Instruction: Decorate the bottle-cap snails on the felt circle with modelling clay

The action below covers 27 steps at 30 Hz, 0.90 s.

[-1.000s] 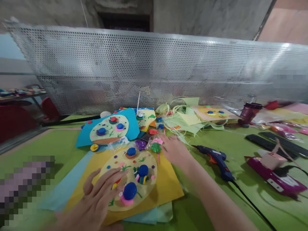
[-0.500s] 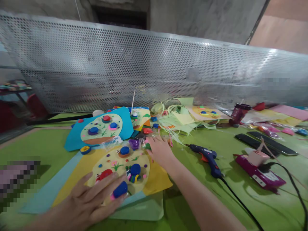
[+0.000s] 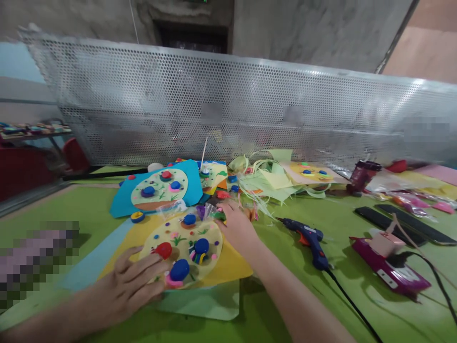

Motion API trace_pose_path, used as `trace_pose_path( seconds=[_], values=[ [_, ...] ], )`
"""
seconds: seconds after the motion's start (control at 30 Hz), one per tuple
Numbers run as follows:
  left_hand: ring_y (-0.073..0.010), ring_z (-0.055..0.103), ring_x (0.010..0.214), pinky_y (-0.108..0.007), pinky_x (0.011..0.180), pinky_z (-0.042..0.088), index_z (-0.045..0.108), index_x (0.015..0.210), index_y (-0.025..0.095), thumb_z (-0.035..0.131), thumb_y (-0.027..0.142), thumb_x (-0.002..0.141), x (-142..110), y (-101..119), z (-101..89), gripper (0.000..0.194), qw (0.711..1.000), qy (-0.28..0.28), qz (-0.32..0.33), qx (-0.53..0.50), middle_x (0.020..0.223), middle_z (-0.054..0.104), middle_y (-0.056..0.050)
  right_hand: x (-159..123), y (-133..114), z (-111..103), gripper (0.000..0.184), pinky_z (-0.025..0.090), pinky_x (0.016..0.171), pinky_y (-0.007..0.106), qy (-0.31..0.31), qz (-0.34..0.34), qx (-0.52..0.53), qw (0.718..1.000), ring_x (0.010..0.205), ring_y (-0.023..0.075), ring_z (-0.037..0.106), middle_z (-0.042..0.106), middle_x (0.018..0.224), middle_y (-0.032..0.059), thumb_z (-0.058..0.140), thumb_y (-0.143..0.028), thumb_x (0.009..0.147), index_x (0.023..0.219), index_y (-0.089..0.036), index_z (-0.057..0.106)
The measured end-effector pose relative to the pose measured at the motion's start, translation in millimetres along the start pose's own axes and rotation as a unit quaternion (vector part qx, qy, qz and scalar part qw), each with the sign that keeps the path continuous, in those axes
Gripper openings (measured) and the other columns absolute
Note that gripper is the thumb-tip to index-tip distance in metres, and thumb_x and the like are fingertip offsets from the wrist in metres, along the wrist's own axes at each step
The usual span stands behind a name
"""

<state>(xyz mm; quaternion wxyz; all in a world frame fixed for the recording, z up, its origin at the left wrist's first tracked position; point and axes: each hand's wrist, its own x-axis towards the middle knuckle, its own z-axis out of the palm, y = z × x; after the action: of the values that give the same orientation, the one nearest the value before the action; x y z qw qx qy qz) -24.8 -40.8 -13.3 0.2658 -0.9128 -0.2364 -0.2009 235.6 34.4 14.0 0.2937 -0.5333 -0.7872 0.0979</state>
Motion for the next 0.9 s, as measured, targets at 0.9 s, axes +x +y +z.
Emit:
trace_pose_path(
  seconds=[0.9],
  values=[
    [-0.0195,0.061,0.087,-0.033,0.081,0.024,0.061,0.093,0.027,0.052,0.017,0.087,62,-3,-10.4,0.015,0.952,0.102,-0.235,-0.167,0.079,0.072,0.004,-20,-23,-4,0.027,0.049,0.076,0.028,-0.106,-0.077,0.332,0.934,0.086,0.0164,0.062,0.068,0.094,0.002,0.056,-0.007,0.072,0.093,-0.021,0.063]
  ],
)
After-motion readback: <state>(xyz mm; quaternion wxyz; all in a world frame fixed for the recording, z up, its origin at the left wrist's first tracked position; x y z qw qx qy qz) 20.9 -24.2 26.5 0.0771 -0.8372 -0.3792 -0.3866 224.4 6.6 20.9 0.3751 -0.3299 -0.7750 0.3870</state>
